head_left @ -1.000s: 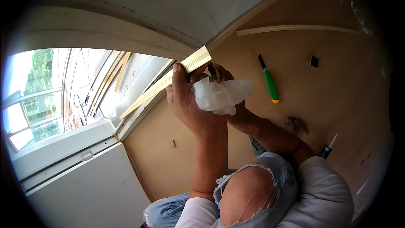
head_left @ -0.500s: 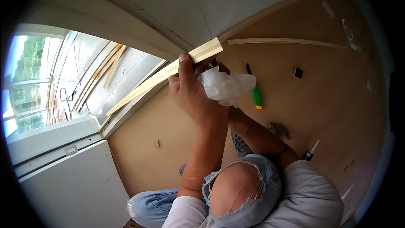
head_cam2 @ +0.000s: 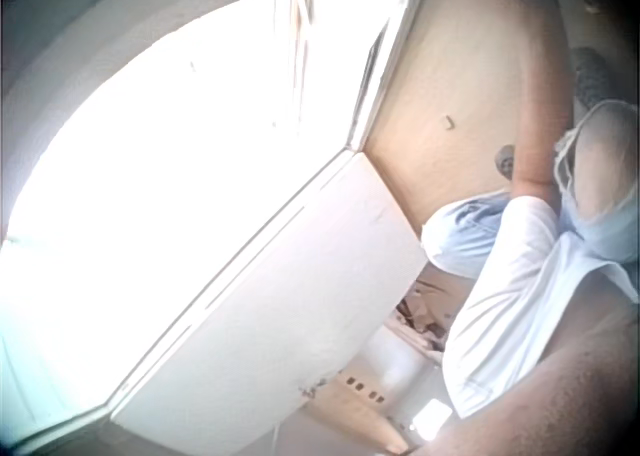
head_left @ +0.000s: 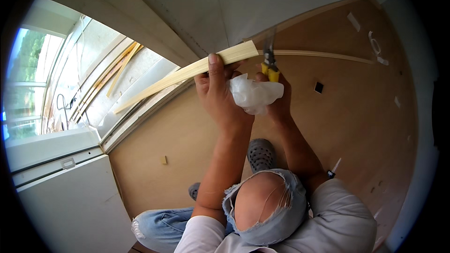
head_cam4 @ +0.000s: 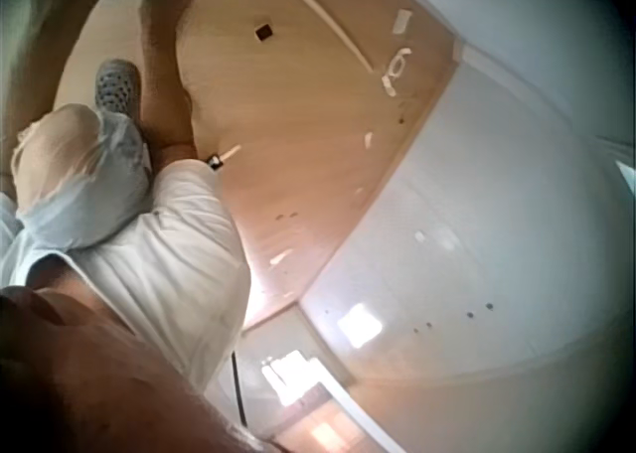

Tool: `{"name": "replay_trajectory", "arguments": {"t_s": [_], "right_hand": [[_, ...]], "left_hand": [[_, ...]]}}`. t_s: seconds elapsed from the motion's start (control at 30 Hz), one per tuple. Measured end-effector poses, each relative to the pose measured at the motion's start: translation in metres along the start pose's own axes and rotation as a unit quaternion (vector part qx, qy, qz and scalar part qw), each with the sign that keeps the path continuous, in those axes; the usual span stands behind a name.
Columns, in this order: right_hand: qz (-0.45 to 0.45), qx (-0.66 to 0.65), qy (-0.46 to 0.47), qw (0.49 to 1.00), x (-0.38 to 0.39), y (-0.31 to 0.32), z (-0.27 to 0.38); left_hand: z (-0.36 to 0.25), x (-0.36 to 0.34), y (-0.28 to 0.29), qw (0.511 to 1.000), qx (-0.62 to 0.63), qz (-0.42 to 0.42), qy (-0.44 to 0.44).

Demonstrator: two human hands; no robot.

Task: The person applies sealant along the base of a wall using a caulking gun and smooths it with a finger. They then cut a long strip of trim material to length using shears and install it along the base of a window frame.

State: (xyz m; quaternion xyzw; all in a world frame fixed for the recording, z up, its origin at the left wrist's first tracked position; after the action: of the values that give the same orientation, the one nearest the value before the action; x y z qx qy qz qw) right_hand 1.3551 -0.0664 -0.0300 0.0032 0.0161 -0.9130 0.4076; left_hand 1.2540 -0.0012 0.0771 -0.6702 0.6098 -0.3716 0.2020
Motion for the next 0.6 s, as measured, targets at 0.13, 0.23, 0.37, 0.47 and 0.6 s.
{"name": "replay_trajectory", "arguments": {"t_s": [0.13,0.23,0.37,0.47,0.6], "right_hand": [[0.101,-0.083,-0.060,0.990,0.003,0.030,0.055],[0.166,-0.142,-0.086,0.972,0.001,0.034,0.083],[0.224,-0.178,-0.160,0.945,-0.002,0.030,0.095],[0.267,-0.135,-0.204,0.932,-0.002,0.033,0.096],[0.298,-0.182,-0.280,0.894,0.003,0.030,0.084]], "left_hand": [[0.011,0.003,0.038,0.995,-0.021,0.096,0.013],[0.014,0.009,0.058,0.992,-0.050,0.111,-0.016],[0.016,0.020,0.080,0.985,-0.104,0.130,-0.036],[0.021,0.025,0.087,0.980,-0.121,0.151,-0.040],[0.015,0.022,0.096,0.975,-0.123,0.184,-0.025]]}}
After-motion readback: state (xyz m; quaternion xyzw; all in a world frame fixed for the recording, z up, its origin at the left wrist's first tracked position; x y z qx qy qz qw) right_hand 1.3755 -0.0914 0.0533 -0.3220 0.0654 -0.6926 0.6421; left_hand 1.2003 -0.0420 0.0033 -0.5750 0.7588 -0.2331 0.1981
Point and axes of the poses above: each hand's wrist, its own x-axis away from the middle knuckle, its own y-axis out of the back of the hand, z = x × y, the point moved 2 cm from there along -x, towards the middle knuckle, and after that the axes turned 1 degree about -z, right-handed, at the moved point
